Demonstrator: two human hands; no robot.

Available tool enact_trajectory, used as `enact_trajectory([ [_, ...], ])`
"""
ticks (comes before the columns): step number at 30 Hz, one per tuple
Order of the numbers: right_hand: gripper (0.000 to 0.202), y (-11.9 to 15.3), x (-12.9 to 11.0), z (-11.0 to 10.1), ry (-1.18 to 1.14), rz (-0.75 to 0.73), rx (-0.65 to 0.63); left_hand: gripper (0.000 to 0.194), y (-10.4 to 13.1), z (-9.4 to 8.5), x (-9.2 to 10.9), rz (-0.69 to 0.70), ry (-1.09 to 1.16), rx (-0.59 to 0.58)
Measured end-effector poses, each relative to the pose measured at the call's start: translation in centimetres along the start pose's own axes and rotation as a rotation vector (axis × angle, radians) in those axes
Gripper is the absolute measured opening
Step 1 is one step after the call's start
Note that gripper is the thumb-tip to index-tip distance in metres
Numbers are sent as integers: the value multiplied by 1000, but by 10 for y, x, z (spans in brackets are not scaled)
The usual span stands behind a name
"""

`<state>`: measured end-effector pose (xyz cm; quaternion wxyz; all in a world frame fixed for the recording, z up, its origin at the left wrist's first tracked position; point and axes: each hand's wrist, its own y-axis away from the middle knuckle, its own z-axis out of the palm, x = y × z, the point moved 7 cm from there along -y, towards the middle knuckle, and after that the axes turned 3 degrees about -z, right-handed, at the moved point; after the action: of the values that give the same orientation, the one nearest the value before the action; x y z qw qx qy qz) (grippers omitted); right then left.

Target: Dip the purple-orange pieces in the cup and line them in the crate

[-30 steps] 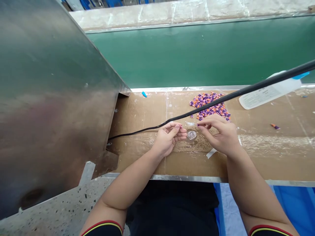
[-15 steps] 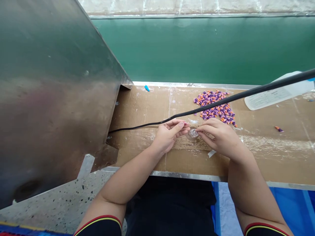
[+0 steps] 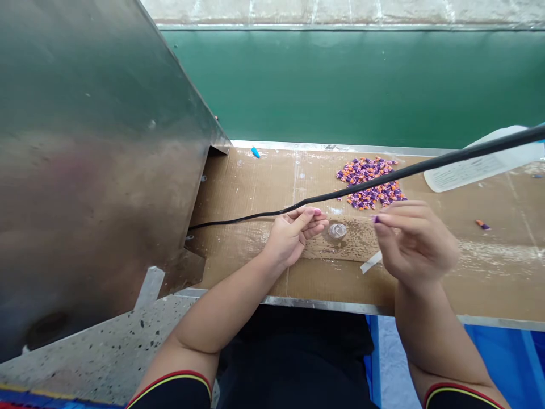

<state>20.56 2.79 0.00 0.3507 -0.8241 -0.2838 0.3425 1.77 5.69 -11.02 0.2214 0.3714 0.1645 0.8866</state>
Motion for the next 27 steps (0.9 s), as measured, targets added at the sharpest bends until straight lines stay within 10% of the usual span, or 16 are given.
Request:
enact_trajectory([
  [4, 12, 1, 3, 12, -38, 66, -183, 30, 3, 1, -2, -21, -7, 7],
  [9, 11, 4, -8, 20, -182, 153, 13, 40, 6, 7, -6, 9, -10, -47],
  [27, 18, 19, -13, 48, -214, 203, 85, 40, 12, 5, -4, 174, -73, 15],
])
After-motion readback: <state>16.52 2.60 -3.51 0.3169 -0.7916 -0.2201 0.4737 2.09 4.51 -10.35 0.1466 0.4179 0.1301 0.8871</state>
